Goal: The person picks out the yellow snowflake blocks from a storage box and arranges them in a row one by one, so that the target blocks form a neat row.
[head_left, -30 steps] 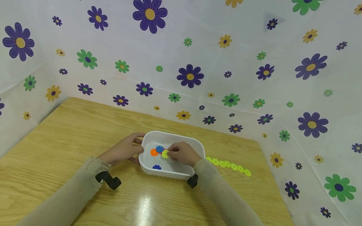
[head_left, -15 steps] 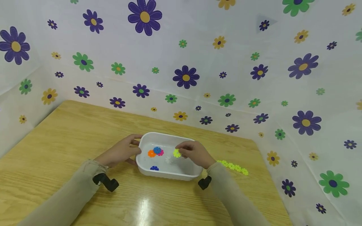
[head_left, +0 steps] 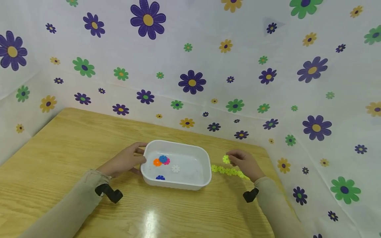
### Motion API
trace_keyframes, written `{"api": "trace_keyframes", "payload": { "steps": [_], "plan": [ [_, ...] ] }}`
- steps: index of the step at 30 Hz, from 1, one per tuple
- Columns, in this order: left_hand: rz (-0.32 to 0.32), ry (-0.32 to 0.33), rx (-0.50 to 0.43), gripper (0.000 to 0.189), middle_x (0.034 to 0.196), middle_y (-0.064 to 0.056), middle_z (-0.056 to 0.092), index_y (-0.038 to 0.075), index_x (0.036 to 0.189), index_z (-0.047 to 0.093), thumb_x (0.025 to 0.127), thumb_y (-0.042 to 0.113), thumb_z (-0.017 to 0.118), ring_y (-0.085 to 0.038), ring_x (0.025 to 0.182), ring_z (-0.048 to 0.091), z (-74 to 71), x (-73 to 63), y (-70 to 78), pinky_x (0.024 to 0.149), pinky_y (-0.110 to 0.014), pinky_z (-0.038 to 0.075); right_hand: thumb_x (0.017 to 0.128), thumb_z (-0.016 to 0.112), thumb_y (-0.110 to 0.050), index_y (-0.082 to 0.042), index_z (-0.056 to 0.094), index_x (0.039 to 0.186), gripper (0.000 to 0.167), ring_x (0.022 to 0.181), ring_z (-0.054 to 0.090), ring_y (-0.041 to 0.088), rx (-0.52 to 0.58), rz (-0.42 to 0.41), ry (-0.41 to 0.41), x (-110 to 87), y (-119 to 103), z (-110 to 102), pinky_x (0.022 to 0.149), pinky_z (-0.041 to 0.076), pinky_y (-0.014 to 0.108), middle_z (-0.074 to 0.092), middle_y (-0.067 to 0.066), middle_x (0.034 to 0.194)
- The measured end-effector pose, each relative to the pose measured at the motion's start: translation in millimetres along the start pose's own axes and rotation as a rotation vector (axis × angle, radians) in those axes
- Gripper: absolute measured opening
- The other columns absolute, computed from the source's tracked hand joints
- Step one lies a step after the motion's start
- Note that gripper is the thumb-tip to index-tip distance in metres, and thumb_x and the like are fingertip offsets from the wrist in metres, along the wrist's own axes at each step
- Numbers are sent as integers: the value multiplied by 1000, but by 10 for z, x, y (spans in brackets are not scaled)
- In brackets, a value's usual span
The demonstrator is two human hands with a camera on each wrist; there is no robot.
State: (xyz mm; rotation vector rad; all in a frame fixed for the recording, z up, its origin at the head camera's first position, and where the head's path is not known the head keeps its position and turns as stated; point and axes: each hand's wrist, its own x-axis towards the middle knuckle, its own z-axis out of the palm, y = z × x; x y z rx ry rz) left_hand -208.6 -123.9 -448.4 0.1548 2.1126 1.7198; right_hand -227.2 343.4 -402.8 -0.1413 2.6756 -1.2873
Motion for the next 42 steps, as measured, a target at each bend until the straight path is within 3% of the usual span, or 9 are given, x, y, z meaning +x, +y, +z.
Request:
{"api": "trace_keyframes", "payload": {
  "steps": [3, 9, 17, 22, 33, 39, 42],
  "plan": [
    [3, 1, -2, 68, 145, -29, 41, 8, 160, 28, 101, 10, 59, -38, 109, 65, -14, 12, -16, 75, -45, 66, 107, 58, -22, 2, 63, 125, 30, 103, 65, 39, -27, 26, 51, -43, 267, -221, 92, 59, 47, 69, 15, 109],
    [21, -5, -8, 67, 144, -30, 41, 6, 160, 27, 101, 9, 59, -38, 111, 64, -29, 24, -37, 75, -46, 66, 108, 56, -19, 7, 61, 125, 31, 97, 68, 27, -93, 124, 131, -220, 778, -594, 84, 61, 34, 68, 16, 111],
    [15, -2, -6, 67, 145, -30, 42, 6, 160, 27, 101, 10, 59, -38, 112, 64, -33, 12, -29, 75, -45, 66, 106, 55, -14, 13, 63, 120, 32, 83, 64, 13, -189, 255, 157, -416, 1252, -827, 68, 56, 22, 70, 14, 102],
    [27, -8, -12, 68, 145, -31, 41, 5, 160, 26, 101, 10, 59, -39, 112, 64, -48, 9, -26, 75, -46, 66, 105, 56, -17, 13, 63, 119, 34, 81, 63, 14, -215, 282, 163, -434, 1281, -827, 66, 56, 24, 70, 13, 97],
    [10, 1, -10, 69, 146, -30, 41, 6, 161, 27, 100, 10, 60, -39, 111, 64, -53, 10, -43, 75, -46, 66, 104, 59, -20, 8, 66, 116, 31, 86, 61, 18, -302, 288, 164, -401, 1285, -771, 68, 52, 25, 69, 15, 102],
    [5, 5, -7, 68, 146, -29, 41, 7, 161, 27, 101, 11, 60, -39, 111, 64, -69, 47, -53, 76, -45, 66, 104, 59, -24, 7, 64, 118, 35, 86, 60, 20, -276, 314, 163, -390, 1260, -781, 69, 52, 26, 67, 14, 101],
    [8, 9, -4, 68, 146, -28, 41, 9, 161, 27, 101, 12, 60, -39, 112, 64, -79, 67, -51, 77, -45, 66, 105, 57, -26, 9, 60, 123, 40, 88, 62, 23, -262, 308, 170, -368, 1266, -803, 70, 53, 27, 66, 19, 106]
  ]
}}
